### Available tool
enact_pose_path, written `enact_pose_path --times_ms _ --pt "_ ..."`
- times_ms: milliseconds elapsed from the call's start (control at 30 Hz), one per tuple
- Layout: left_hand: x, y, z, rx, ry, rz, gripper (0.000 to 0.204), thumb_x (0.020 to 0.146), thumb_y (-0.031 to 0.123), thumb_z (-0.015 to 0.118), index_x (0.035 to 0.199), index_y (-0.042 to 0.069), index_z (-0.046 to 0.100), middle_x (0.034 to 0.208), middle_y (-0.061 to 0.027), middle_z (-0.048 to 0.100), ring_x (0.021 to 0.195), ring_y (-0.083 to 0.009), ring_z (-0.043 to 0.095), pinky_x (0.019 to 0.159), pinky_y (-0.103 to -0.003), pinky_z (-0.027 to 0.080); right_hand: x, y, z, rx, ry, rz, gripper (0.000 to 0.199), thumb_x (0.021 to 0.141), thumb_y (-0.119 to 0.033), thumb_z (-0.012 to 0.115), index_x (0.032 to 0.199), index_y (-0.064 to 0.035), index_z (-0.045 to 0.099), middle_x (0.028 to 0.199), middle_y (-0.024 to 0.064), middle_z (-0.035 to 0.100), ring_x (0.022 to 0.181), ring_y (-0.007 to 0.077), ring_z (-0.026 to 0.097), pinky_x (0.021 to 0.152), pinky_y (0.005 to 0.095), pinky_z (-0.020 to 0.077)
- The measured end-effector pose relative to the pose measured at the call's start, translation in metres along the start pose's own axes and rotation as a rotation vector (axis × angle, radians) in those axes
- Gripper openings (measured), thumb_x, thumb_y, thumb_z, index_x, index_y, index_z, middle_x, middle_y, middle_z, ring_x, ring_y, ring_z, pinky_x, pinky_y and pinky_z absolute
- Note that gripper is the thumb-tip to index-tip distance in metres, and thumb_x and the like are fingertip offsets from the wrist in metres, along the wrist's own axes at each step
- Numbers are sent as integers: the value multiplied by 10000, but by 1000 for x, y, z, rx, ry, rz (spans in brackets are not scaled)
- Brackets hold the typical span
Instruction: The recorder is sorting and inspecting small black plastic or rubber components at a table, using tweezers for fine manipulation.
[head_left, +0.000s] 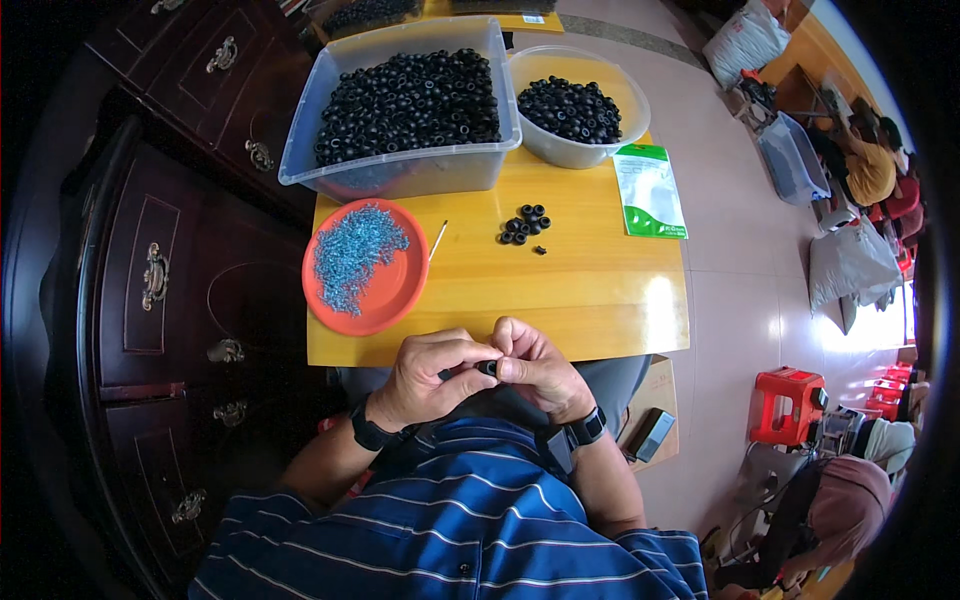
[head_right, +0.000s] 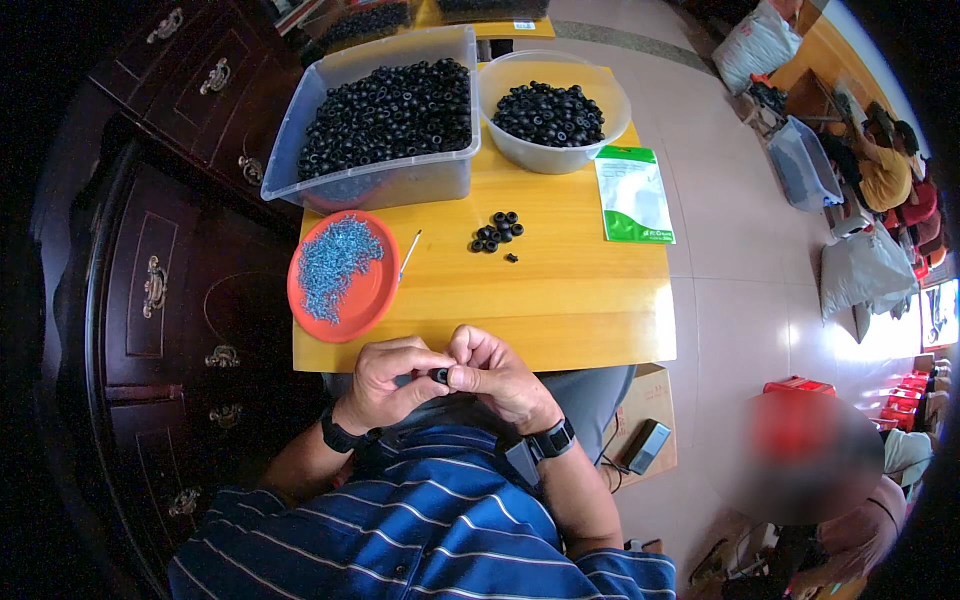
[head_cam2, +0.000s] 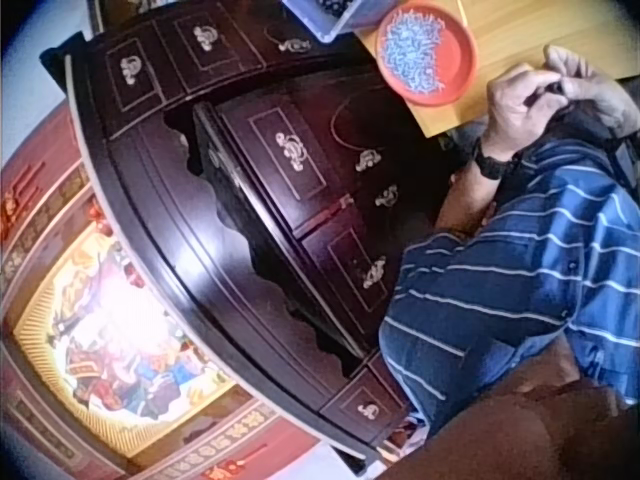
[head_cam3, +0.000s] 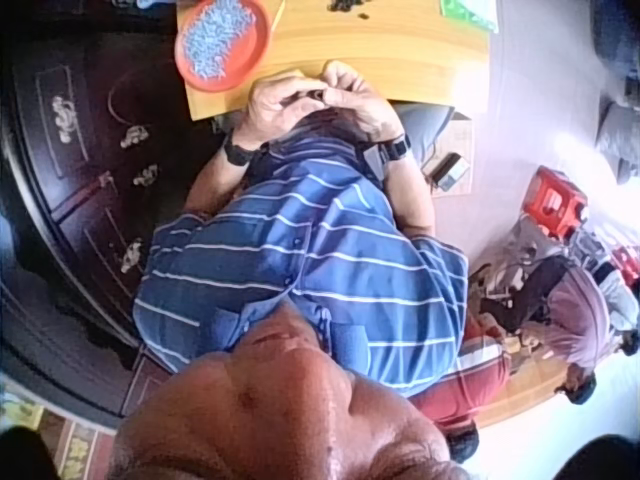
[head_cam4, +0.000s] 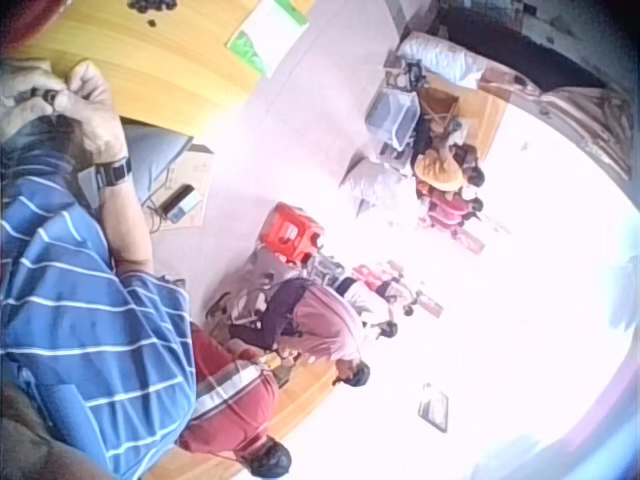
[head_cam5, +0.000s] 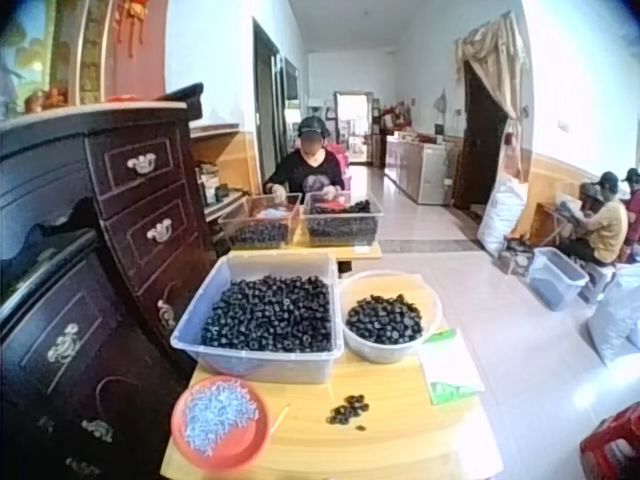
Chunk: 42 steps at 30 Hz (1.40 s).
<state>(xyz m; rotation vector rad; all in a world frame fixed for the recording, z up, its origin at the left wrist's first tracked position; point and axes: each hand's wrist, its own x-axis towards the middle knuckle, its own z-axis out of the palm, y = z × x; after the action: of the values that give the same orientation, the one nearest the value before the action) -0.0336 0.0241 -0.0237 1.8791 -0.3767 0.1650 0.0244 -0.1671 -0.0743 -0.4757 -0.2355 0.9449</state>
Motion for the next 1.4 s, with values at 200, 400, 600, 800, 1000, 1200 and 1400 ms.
enact_pose_path --times_ms 200,400,600,800,1000,1200,1400 --pt "1 -2 -3 -57 16 -18 235 829 89 830 1047 37 760 749 -51 631 643 -161 591 596 -298 462 2 -2 -1 3 9 26 201 955 -76 730 983 -102 532 998 38 679 937 131 647 832 253 501" --pt "-3 -9 -8 -62 9 -22 234 842 102 827 1054 30 763 787 -55 681 659 -142 614 616 -278 476 8 -5 3 -34 35 64 198 952 -74 731 991 -95 538 983 35 666 937 137 647 834 257 502" --pt "-1 -10 -12 -54 26 -28 234 826 86 832 1046 42 764 770 -49 660 654 -149 608 610 -284 471 16 0 1 2 16 61 218 936 -73 751 987 -95 541 970 28 668 912 134 653 819 255 508" --pt "1 -13 -19 -14 28 -41 220 817 61 827 1027 51 761 745 -46 635 639 -165 604 587 -294 460 21 6 5 1 94 33 218 927 -75 767 927 -105 551 921 17 678 873 109 640 789 240 500" --pt "1 -12 -22 62 13 -39 254 796 64 840 1034 24 762 750 -59 653 652 -168 627 598 -295 470 18 2 6 -63 161 20 216 920 -50 770 895 -110 564 891 -4 685 812 76 607 740 227 472" --pt "5 -13 -20 100 4 -15 241 794 39 824 1023 39 751 752 -66 651 644 -204 638 577 -316 474 16 1 0 -130 190 29 209 918 -50 774 897 -111 574 872 -25 675 798 54 589 725 215 452" --pt "-1 -15 -18 83 22 -39 250 799 83 845 1029 29 760 730 -52 632 637 -154 617 585 -291 467 16 1 5 -128 186 71 177 940 -71 750 921 -110 579 885 -23 681 828 69 617 766 219 470"
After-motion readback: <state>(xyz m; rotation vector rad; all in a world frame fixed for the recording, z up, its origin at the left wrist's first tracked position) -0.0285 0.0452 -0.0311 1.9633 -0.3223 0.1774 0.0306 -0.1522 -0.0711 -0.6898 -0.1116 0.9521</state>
